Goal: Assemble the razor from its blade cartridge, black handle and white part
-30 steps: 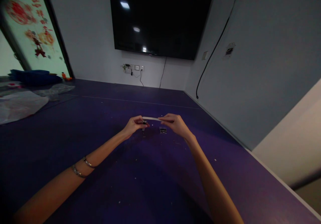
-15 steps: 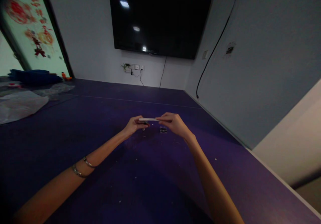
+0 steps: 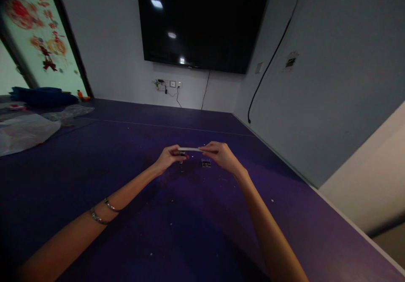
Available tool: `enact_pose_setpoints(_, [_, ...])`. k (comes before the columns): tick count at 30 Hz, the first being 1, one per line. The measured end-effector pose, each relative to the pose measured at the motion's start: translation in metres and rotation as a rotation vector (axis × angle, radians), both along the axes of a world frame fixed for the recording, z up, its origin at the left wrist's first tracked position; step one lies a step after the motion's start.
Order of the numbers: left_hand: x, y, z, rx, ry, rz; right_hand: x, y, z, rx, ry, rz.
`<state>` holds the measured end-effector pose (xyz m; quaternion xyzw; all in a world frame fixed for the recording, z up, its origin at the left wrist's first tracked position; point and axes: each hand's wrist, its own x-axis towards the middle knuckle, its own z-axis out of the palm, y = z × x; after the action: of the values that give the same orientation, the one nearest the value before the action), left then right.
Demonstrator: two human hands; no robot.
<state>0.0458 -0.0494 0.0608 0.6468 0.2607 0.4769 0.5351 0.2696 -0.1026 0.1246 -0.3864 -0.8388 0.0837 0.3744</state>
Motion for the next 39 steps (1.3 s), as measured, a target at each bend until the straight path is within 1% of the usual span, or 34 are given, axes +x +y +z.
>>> enact_pose_setpoints(3, [0.0003, -0.0010, 0.0013, -0.023, -0.020, 0.005, 0.0021, 0.0007, -0.0012, 0.009, 0.015, -0.037])
enact_pose_setpoints(7, [-0.0004, -0.0010, 0.0016, -0.009, -0.013, 0.004, 0.0019, 0.0006, -0.0014, -0.023, 0.028, 0.039])
enact_pose_setpoints(9, [-0.0008, -0.0007, 0.0010, 0.011, -0.022, -0.004, 0.0018, 0.0010, -0.0021, -0.032, 0.025, 0.052])
enact_pose_setpoints(14, [-0.0011, -0.0002, -0.0005, 0.009, -0.060, -0.011, 0.0038, 0.0011, -0.0030, 0.003, 0.027, -0.042])
enact_pose_setpoints(19, [-0.0007, -0.0008, 0.0009, -0.009, -0.050, -0.006, 0.0042, 0.0001, -0.0014, -0.053, 0.028, 0.023])
enact_pose_setpoints(25, [-0.0005, -0.0015, 0.0005, 0.016, -0.056, -0.010, 0.0065, 0.0031, -0.0047, -0.027, 0.046, -0.034])
enact_pose_setpoints(30, [-0.0006, -0.0016, 0.0012, 0.006, -0.044, -0.006, 0.0072, 0.0044, -0.0065, -0.087, 0.056, 0.028])
enact_pose_setpoints(35, [-0.0001, -0.0014, 0.0015, 0.018, -0.071, -0.023, 0.0079, 0.0040, -0.0063, -0.055, 0.063, -0.033])
enact_pose_setpoints(39, [0.0002, -0.0012, 0.0021, 0.016, -0.061, -0.016, 0.0072, 0.0032, -0.0050, -0.081, 0.072, 0.025])
